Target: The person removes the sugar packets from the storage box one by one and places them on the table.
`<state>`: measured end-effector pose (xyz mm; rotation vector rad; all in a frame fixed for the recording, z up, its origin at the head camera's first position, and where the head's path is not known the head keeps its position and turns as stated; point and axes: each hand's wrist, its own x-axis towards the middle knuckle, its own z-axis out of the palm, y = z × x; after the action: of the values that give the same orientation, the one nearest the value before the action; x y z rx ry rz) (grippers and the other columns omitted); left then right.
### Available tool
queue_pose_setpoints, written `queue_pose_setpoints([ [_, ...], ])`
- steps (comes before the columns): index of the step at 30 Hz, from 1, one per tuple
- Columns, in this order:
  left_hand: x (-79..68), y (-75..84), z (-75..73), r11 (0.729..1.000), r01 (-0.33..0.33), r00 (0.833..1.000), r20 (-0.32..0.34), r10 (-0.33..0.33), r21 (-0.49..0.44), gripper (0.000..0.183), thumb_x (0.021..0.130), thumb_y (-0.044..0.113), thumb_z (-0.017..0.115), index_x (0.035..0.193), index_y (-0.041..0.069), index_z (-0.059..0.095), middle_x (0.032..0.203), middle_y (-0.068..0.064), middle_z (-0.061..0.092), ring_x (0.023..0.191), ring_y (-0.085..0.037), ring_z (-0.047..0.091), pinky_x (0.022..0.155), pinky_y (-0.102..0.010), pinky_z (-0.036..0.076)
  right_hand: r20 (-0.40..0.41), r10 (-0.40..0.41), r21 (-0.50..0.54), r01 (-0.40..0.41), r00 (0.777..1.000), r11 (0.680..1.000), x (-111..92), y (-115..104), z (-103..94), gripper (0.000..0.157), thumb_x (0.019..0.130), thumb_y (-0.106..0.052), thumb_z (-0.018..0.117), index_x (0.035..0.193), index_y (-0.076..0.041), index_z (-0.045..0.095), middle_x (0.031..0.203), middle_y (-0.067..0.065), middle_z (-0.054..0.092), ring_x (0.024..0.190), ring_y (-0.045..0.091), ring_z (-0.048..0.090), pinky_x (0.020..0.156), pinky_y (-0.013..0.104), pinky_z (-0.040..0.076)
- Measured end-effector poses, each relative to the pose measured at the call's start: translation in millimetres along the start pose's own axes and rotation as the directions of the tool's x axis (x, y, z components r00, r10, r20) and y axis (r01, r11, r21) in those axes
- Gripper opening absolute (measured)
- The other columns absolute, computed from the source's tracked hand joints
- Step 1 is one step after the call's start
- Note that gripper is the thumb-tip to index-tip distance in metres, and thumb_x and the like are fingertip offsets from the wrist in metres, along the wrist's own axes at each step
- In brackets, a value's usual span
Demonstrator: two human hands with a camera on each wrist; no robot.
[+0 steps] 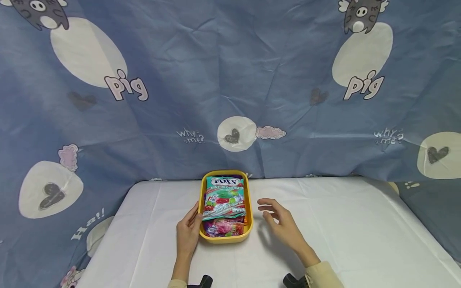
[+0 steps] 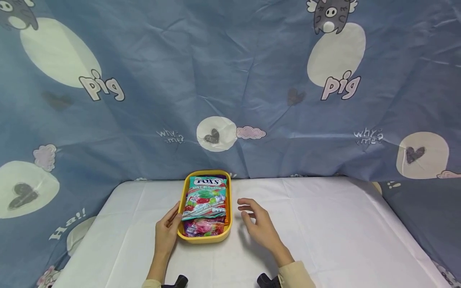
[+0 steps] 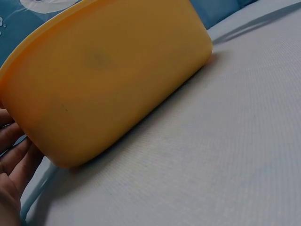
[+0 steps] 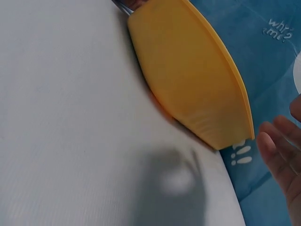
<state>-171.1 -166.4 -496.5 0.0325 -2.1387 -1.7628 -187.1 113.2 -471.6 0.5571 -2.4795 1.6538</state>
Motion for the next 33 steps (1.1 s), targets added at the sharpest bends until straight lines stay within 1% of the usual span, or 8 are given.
queue_pose_setpoints([
  [3,1.1,0.0,0.5,1.0,0.004,1.0,-0.001,-0.004,-0.005,0.039,0.093,0.006,0.057,0.129,-0.006,0.053,0.134,-0.02,0.054,0.121,-0.03,0.054,0.087,-0.006,0.047,0.009,-0.01,-0.011,0.01,1.0,1.0,4.3,4.9,2.5,0.035,0.094,-0.005,0.054,0.124,-0.022,0.054,0.126,-0.002,0.059,0.111,0.018,0.062,0.091,0.03,0.055],
  [5,1.8,-0.4,1.2,1.0,0.006,1.0,0.002,-0.006,-0.006,0.039,0.093,0.006,0.057,0.13,-0.005,0.053,0.134,-0.019,0.054,0.121,-0.03,0.054,0.087,-0.006,0.047,0.011,-0.019,-0.008,0.019,1.0,1.0,6.1,4.6,3.3,0.035,0.094,-0.004,0.054,0.124,-0.023,0.054,0.126,-0.001,0.06,0.111,0.017,0.062,0.091,0.028,0.055],
  [11,3.6,1.1,2.9,1.0,0.016,1.0,0.004,-0.016,0.002,0.039,0.093,0.008,0.057,0.131,-0.004,0.053,0.135,-0.018,0.054,0.121,-0.029,0.054,0.088,-0.006,0.047,0.044,-0.043,0.018,0.043,0.998,0.999,10.9,-2.5,4.3,0.033,0.095,-0.007,0.053,0.127,-0.012,0.054,0.129,0.01,0.058,0.114,0.024,0.061,0.09,0.029,0.055],
  [16,5.0,1.8,2.6,1.0,0.003,1.0,0.006,-0.003,0.001,0.039,0.094,0.009,0.056,0.131,-0.004,0.053,0.135,-0.018,0.053,0.122,-0.03,0.054,0.088,-0.005,0.046,0.065,-0.055,0.033,0.053,0.996,0.998,15.0,-8.9,6.8,0.034,0.095,-0.004,0.052,0.128,-0.008,0.053,0.13,0.012,0.057,0.115,0.026,0.06,0.091,0.028,0.055],
  [19,6.5,-12.6,3.0,1.0,0.007,1.0,-0.005,-0.007,0.011,0.039,0.095,0.017,0.056,0.131,0.003,0.054,0.136,-0.013,0.054,0.122,-0.026,0.054,0.088,-0.005,0.046,0.084,-0.042,0.055,0.037,0.996,0.998,14.2,-22.1,8.1,0.033,0.095,-0.002,0.051,0.128,-0.008,0.052,0.132,0.014,0.056,0.116,0.03,0.059,0.094,0.03,0.054],
  [23,7.8,-31.5,4.2,0.999,0.039,0.999,-0.018,-0.038,0.036,0.041,0.094,0.029,0.057,0.132,0.014,0.056,0.136,-0.004,0.056,0.121,-0.017,0.055,0.089,-0.008,0.048,0.102,0.007,0.076,-0.015,0.995,0.997,11.4,-27.0,13.6,0.033,0.095,-0.004,0.051,0.128,-0.009,0.052,0.133,0.012,0.055,0.119,0.029,0.057,0.097,0.031,0.053],
  [29,5.3,-32.7,3.3,0.997,0.076,0.997,-0.034,-0.075,0.018,0.04,0.094,0.026,0.058,0.132,0.014,0.056,0.135,-0.003,0.056,0.121,-0.017,0.055,0.088,-0.006,0.048,0.161,-0.033,0.068,0.023,0.986,0.997,9.1,-20.4,24.5,0.034,0.096,-0.011,0.052,0.13,-0.01,0.049,0.135,0.011,0.053,0.123,0.031,0.055,0.099,0.038,0.051],
  [33,3.4,-31.9,1.9,0.996,0.091,0.995,-0.047,-0.09,0.023,0.04,0.094,0.026,0.058,0.132,0.014,0.056,0.135,-0.004,0.056,0.121,-0.016,0.055,0.087,-0.005,0.047,0.191,-0.038,0.0,0.039,0.981,0.999,9.5,-24.9,28.5,0.036,0.096,-0.009,0.052,0.132,-0.01,0.048,0.134,0.008,0.053,0.124,0.028,0.053,0.099,0.037,0.052],
])
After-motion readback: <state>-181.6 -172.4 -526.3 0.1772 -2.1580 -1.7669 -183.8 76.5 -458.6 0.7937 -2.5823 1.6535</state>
